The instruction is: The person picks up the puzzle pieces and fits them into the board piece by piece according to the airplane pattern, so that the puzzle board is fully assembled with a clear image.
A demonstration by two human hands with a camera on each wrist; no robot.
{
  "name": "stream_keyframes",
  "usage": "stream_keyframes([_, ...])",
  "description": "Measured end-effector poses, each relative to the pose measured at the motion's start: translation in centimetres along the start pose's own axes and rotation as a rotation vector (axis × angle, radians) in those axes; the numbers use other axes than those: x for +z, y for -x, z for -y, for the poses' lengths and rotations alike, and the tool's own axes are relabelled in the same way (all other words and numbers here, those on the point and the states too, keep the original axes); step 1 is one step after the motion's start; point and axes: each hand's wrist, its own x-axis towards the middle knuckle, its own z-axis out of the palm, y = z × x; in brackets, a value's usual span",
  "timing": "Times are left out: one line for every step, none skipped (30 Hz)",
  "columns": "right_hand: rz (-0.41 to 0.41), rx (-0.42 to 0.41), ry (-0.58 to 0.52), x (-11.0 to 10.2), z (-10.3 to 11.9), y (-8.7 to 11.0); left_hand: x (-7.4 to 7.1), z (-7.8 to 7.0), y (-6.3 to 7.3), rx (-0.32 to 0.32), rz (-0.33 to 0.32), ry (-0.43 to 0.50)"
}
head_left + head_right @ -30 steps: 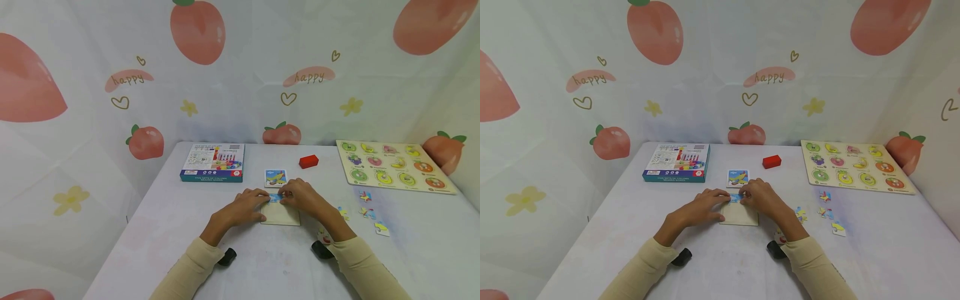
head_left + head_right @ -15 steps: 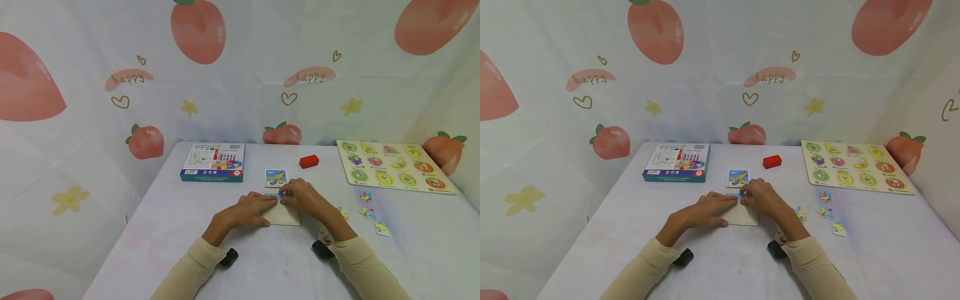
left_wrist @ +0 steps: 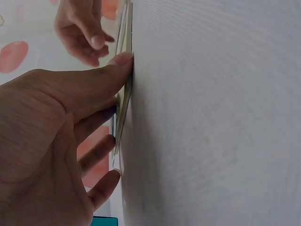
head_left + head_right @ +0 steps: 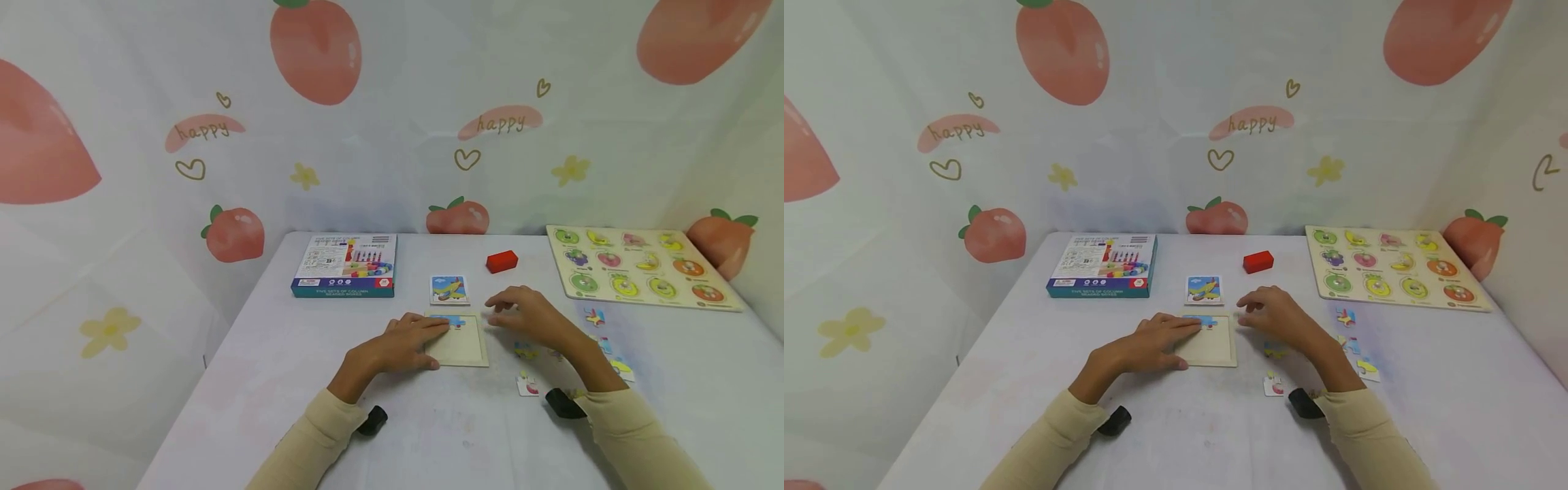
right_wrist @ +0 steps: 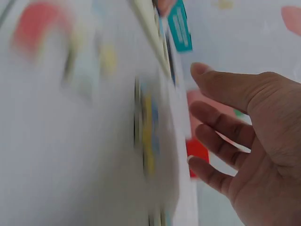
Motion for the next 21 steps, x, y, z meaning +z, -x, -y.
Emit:
stream_keyframes([-0.014, 0.014, 0.002, -0.4, -0.4, 0.5, 0.0, 0.0, 0.0, 0.001, -0.001, 0.0])
stream_keyframes([-0.029, 0.024, 0.002, -0.8, -0.9, 0.9, 0.0, 0.0, 0.1, 0.002, -0.002, 0.003])
stream_keyframes([-0.043, 0.033, 0.0, -1.2, -1.3, 1.4, 0.0, 0.0, 0.1, 0.004, -0.003, 0.002])
stream_keyframes([-0.055, 0.041, 0.0, -1.6, -1.8, 1.9, -0.1, -0.1, 0.2, 0.004, -0.003, 0.002])
stream_keyframes([-0.065, 0.05, 0.002, -2.0, -2.3, 2.3, -0.1, -0.1, 0.2, 0.005, -0.002, 0.001])
stream_keyframes([-0.071, 0.061, 0.005, -2.4, -2.8, 2.7, -0.1, -0.1, 0.3, 0.004, -0.001, -0.001])
stream_keyframes([-0.078, 0.068, 0.013, -2.7, -3.2, 3.1, -0.1, -0.1, 0.3, 0.004, 0.001, -0.003])
stream_keyframes([-0.083, 0.076, 0.022, -3.1, -3.6, 3.5, -0.2, -0.1, 0.3, 0.003, 0.003, -0.004])
stream_keyframes([-0.086, 0.084, 0.034, -3.5, -4.0, 3.9, -0.2, -0.2, 0.3, 0.003, 0.004, -0.006])
stream_keyframes([-0.09, 0.089, 0.047, -3.9, -4.4, 4.3, -0.2, -0.2, 0.4, 0.003, 0.005, -0.006])
stream_keyframes([-0.094, 0.095, 0.061, -4.3, -4.8, 4.7, -0.2, -0.2, 0.4, 0.003, 0.005, -0.005])
stream_keyframes([-0.098, 0.099, 0.073, -4.7, -5.2, 5.0, -0.2, -0.2, 0.3, 0.003, 0.005, -0.005])
stream_keyframes([-0.101, 0.104, 0.083, -5.0, -5.7, 5.4, -0.1, -0.2, 0.3, 0.003, 0.005, -0.004])
stream_keyframes([-0.103, 0.107, 0.091, -5.4, -6.1, 5.7, -0.1, -0.2, 0.3, 0.002, 0.006, -0.004])
stream_keyframes([-0.106, 0.11, 0.097, -5.7, -6.4, 6.0, -0.1, -0.1, 0.3, 0.002, 0.005, -0.004])
stream_keyframes([-0.107, 0.117, 0.101, -6.0, -6.8, 6.3, -0.1, -0.1, 0.3, 0.001, 0.005, -0.004])
stream_keyframes([-0.102, 0.127, 0.103, -6.3, -7.2, 6.5, 0.0, -0.1, 0.3, 0.0, 0.006, -0.004])
stream_keyframes([-0.097, 0.138, 0.105, -6.6, -7.5, 6.7, 0.0, -0.1, 0.3, -0.001, 0.006, -0.004])
stream_keyframes([-0.091, 0.153, 0.105, -6.9, -7.8, 7.0, 0.0, -0.1, 0.3, -0.001, 0.006, -0.005])
stream_keyframes([-0.086, 0.168, 0.106, -7.1, -8.1, 7.1, 0.0, -0.1, 0.3, -0.002, 0.005, -0.005])
stream_keyframes([-0.082, 0.181, 0.107, -7.3, -8.3, 7.3, 0.0, -0.1, 0.3, -0.002, 0.005, -0.005])
